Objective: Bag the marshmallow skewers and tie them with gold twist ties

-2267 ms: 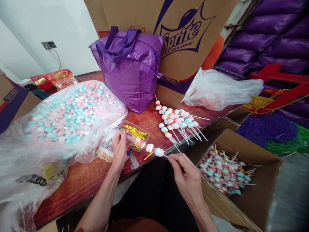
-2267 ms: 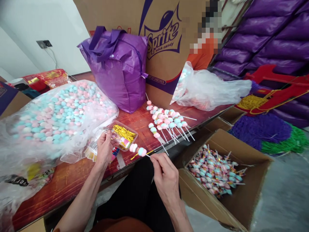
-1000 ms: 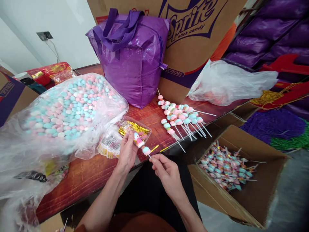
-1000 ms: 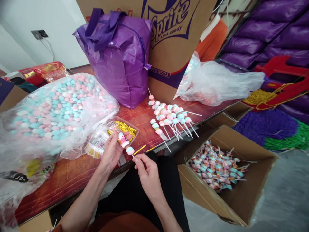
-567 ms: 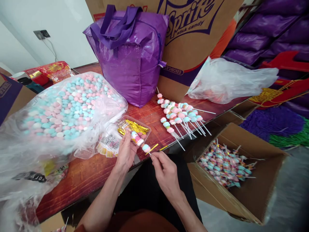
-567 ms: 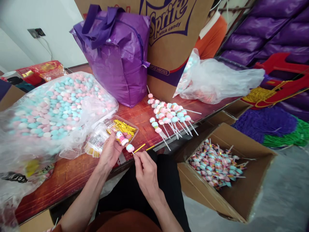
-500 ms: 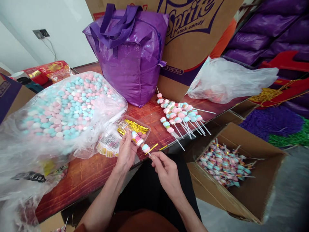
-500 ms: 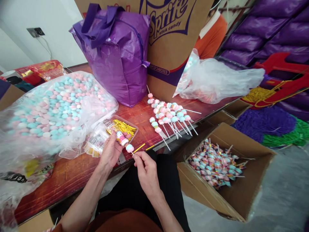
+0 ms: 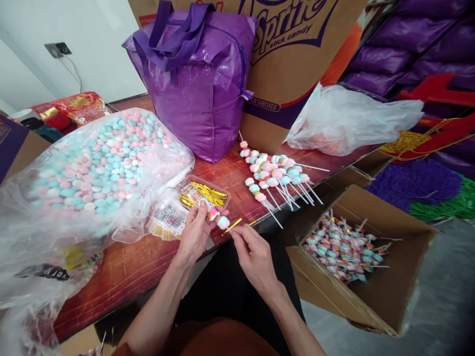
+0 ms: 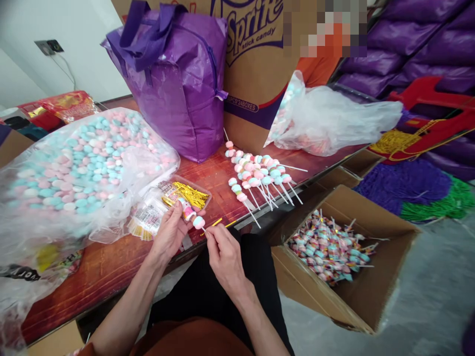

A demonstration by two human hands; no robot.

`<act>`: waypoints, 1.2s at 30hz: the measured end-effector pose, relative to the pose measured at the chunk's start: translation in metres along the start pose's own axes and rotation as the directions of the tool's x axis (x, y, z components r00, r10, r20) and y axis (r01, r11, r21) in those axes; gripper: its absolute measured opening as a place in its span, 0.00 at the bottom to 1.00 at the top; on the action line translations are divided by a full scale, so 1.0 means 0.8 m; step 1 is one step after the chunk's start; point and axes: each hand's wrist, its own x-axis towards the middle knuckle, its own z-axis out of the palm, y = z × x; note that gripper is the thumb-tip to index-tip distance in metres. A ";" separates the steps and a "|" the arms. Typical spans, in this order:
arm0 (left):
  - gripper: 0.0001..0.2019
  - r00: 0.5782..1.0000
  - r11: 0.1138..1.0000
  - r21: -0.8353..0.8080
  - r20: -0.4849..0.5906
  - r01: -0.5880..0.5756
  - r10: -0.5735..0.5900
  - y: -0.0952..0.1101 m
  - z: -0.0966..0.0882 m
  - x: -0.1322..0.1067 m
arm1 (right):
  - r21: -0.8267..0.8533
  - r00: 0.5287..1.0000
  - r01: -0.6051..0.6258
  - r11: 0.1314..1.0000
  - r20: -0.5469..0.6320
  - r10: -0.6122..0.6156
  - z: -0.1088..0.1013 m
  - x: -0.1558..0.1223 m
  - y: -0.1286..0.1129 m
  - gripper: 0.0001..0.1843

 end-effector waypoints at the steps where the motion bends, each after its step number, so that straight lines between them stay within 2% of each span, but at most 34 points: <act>1: 0.23 1.000 1.000 0.011 0.004 0.007 -0.007 0.002 -0.001 0.000 | -0.052 0.998 0.066 0.996 -0.003 -0.066 -0.003 0.001 0.001 0.09; 4: 0.23 1.000 0.999 0.044 0.014 0.003 -0.004 0.001 -0.001 -0.001 | -0.178 0.982 0.178 0.968 -0.021 -0.185 -0.001 0.002 0.003 0.08; 7: 0.22 1.000 0.998 0.056 0.012 0.023 -0.023 -0.006 0.003 -0.005 | -0.256 0.971 0.220 0.941 -0.040 -0.237 0.013 0.001 0.000 0.09; 10: 0.21 0.998 0.997 0.045 0.016 0.063 -0.064 -0.009 0.005 -0.011 | -0.246 0.971 0.196 0.949 -0.087 -0.223 0.031 0.001 -0.004 0.10; 12: 0.20 0.994 0.994 0.039 0.036 0.105 -0.106 -0.007 0.004 -0.013 | -0.182 0.975 0.167 0.969 -0.116 -0.190 0.037 0.001 -0.008 0.11; 16: 0.18 0.991 0.992 0.018 0.046 0.122 -0.123 0.006 -0.003 -0.009 | -0.018 0.995 0.079 0.997 -0.054 -0.080 0.032 -0.005 -0.012 0.10; 19: 0.17 0.996 0.996 -0.026 0.015 0.085 -0.085 0.010 -0.006 -0.005 | -0.002 0.998 0.051 0.999 -0.031 -0.051 0.025 -0.012 -0.012 0.09; 22: 0.17 0.995 0.993 -0.068 0.002 0.100 -0.100 0.005 -0.003 -0.007 | -0.024 0.995 0.070 0.997 -0.066 -0.072 0.029 -0.011 -0.011 0.09; 26: 0.17 0.991 0.988 -0.081 0.038 0.131 -0.128 -0.005 0.000 -0.012 | -0.071 0.980 0.144 0.987 -0.127 -0.152 0.044 0.002 -0.009 0.11; 28: 0.17 0.989 0.988 -0.064 0.050 0.142 -0.139 -0.003 -0.003 -0.012 | -0.097 0.974 0.164 0.982 -0.143 -0.176 0.047 0.007 -0.009 0.12; 33: 0.16 0.985 0.985 -0.038 0.044 0.167 -0.165 0.010 -0.009 -0.010 | -0.048 0.984 0.147 0.988 -0.092 -0.150 0.041 0.002 -0.011 0.13; 36: 0.16 0.986 0.987 -0.017 0.054 0.162 -0.161 0.008 -0.005 -0.012 | -0.132 0.967 0.189 0.973 -0.145 -0.208 0.046 0.002 -0.007 0.14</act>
